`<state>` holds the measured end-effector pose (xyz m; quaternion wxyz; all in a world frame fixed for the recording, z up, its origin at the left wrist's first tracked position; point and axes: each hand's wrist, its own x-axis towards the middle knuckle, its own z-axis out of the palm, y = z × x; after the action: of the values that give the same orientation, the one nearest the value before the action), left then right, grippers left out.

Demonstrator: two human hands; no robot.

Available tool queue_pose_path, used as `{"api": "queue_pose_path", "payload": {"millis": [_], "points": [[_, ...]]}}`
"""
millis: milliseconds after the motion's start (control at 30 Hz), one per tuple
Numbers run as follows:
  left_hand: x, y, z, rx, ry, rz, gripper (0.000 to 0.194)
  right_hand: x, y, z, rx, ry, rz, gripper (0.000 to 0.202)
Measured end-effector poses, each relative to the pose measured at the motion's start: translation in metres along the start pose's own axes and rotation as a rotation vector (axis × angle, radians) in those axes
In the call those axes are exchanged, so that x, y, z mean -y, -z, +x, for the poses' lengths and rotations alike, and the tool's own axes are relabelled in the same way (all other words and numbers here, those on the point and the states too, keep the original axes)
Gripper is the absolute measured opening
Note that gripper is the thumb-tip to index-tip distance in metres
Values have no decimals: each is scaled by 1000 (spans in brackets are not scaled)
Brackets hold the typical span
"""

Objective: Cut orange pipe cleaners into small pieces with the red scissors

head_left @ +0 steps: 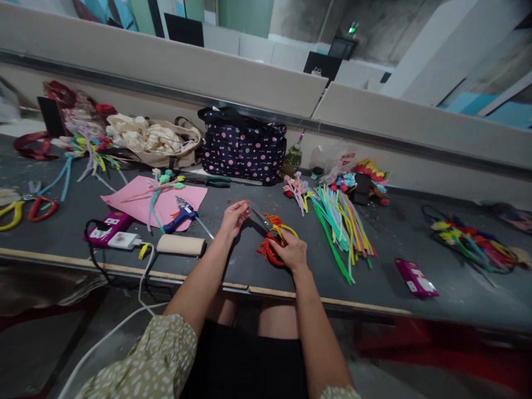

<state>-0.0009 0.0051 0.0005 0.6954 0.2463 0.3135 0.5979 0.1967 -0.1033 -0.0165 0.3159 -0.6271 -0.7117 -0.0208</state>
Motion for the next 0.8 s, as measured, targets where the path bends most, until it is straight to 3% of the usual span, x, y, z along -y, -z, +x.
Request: {"api": "queue_pose_path", "payload": {"millis": [800], "points": [[1, 2, 1, -17, 28, -6, 30, -6, -4, 1, 31, 0, -32, 46]]}}
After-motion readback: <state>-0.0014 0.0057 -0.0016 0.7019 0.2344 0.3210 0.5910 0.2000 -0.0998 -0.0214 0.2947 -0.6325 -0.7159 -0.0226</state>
